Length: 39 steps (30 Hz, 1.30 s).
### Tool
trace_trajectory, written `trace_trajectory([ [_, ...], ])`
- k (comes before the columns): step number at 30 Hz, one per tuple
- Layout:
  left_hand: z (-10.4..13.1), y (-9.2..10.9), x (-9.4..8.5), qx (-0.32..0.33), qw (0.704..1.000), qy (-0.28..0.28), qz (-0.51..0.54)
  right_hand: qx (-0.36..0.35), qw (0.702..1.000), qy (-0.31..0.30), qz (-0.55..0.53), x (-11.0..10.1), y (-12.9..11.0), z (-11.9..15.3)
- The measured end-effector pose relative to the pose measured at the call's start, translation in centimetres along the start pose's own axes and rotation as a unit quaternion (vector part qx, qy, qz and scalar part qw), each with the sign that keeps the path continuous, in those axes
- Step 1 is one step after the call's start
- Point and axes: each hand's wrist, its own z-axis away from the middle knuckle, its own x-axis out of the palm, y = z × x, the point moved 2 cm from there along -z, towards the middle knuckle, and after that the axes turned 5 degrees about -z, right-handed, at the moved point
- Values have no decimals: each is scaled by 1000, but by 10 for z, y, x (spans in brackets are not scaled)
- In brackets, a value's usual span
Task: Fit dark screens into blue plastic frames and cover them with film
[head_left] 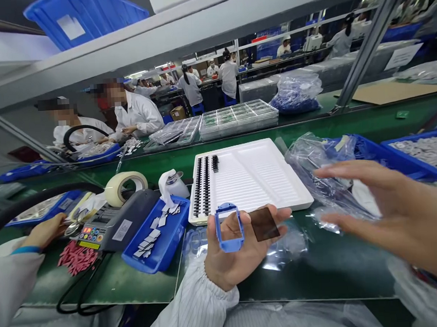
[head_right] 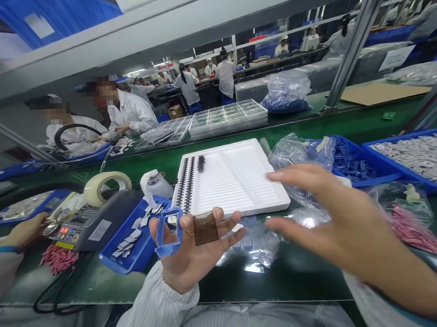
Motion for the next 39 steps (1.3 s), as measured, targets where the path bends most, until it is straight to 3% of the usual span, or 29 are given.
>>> trace_trajectory([
  [3, 7, 4, -3, 4, 1000, 2, 5, -181, 970, -61, -148, 22, -45, -14],
  [5, 12, 7, -5, 7, 1000, 6, 8, -214, 958, -87, -170, 31, -56, -23],
  [12, 24, 14, -11, 31, 1000, 7, -1, -157, 945, -138, -250, 47, -62, -33],
  [17, 28, 18, -19, 9, 999, 50, -14, -139, 936, -131, -296, 48, -66, -33],
  [21, 31, 18, -33, 9, 994, 87, -61, -126, 949, -97, -273, 50, -67, -35],
  [24, 33, 13, -43, 0, 989, 107, -98, -125, 951, -138, -245, 55, -71, -37],
  [29, 36, 9, -51, 25, 985, 100, -137, -133, 958, -182, -176, 61, -77, -39],
  [34, 37, 8, -56, 37, 987, 93, -128, -142, 962, -188, -140, 67, -78, -34],
  [39, 39, 9, -59, 33, 983, 105, -150, -105, 971, -174, -129, 71, -75, -30],
])
